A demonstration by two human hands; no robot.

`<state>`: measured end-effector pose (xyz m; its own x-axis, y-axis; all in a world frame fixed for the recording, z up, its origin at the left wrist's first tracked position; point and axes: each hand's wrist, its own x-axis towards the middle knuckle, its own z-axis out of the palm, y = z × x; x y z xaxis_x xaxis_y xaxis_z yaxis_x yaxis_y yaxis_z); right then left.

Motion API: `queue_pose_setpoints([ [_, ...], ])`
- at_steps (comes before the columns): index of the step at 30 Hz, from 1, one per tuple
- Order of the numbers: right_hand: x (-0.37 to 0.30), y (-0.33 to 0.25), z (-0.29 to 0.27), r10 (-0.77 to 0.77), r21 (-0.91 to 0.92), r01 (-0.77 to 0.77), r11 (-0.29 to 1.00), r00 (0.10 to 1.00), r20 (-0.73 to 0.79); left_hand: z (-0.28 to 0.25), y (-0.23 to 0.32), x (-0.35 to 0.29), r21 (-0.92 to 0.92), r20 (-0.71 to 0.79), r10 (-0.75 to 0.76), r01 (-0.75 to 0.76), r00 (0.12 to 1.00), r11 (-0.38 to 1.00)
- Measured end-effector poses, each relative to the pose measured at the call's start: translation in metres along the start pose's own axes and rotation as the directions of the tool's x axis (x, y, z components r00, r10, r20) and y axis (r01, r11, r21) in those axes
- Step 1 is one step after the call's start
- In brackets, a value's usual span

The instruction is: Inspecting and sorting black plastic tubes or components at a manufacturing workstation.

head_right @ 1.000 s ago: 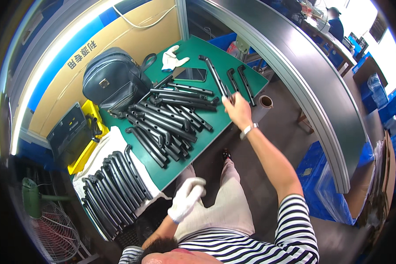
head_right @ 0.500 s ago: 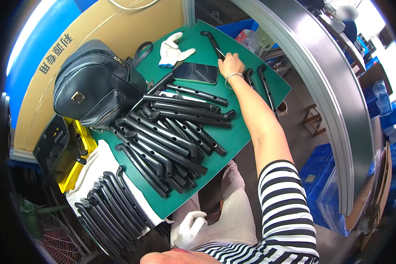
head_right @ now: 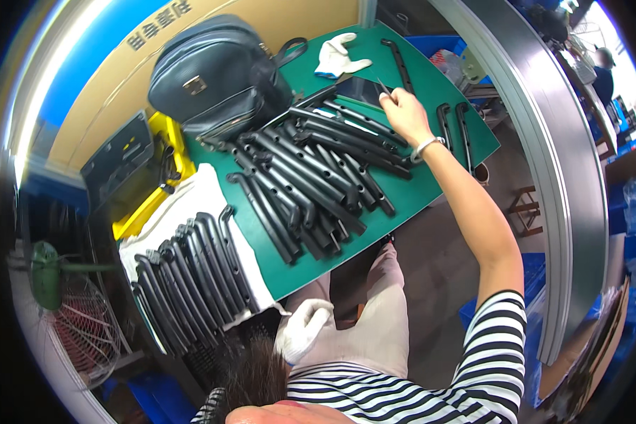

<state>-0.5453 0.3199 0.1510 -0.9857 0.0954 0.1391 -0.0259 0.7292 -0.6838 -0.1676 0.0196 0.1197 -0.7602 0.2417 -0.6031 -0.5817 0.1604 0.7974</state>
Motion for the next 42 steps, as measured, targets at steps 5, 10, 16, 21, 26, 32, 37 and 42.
queue_pose_setpoints([
  [5,-0.074,-0.052,0.011,-0.106,0.315,-0.015,0.949,0.925,0.364,0.001,0.014,-0.022,-0.092,-0.082,0.125,-0.133,0.989,0.987],
  [10,-0.124,-0.093,0.018,-0.153,0.203,0.094,0.975,0.942,0.299,-0.001,0.007,-0.048,0.07,-0.127,0.131,-0.122,0.983,0.99],
  [16,-0.193,-0.133,0.051,-0.202,0.356,0.073,0.931,0.919,0.339,-0.022,0.022,-0.018,0.469,-0.426,0.49,-0.277,0.76,0.839],
  [21,-0.262,-0.147,0.06,-0.126,0.635,-0.081,0.768,0.953,0.274,-0.073,0.078,0.074,0.654,-0.626,0.545,-0.005,0.557,0.756],
  [26,-0.33,-0.127,0.035,0.085,0.612,-0.295,0.734,0.933,0.349,-0.096,0.102,0.126,0.714,-0.54,0.315,0.227,0.781,0.662],
  [32,-0.39,-0.11,0.016,0.17,0.682,-0.414,0.603,0.902,0.397,-0.119,0.115,0.125,0.605,-0.505,0.141,0.233,0.852,0.762],
  [37,-0.407,-0.117,0.001,0.154,0.702,-0.341,0.625,0.936,0.317,-0.092,0.094,0.031,0.646,-0.51,0.408,0.024,0.757,0.763],
  [42,-0.399,-0.116,-0.009,0.257,0.747,-0.451,0.489,0.892,0.371,-0.01,0.024,-0.096,0.671,0.036,0.467,-0.367,0.884,0.644],
])
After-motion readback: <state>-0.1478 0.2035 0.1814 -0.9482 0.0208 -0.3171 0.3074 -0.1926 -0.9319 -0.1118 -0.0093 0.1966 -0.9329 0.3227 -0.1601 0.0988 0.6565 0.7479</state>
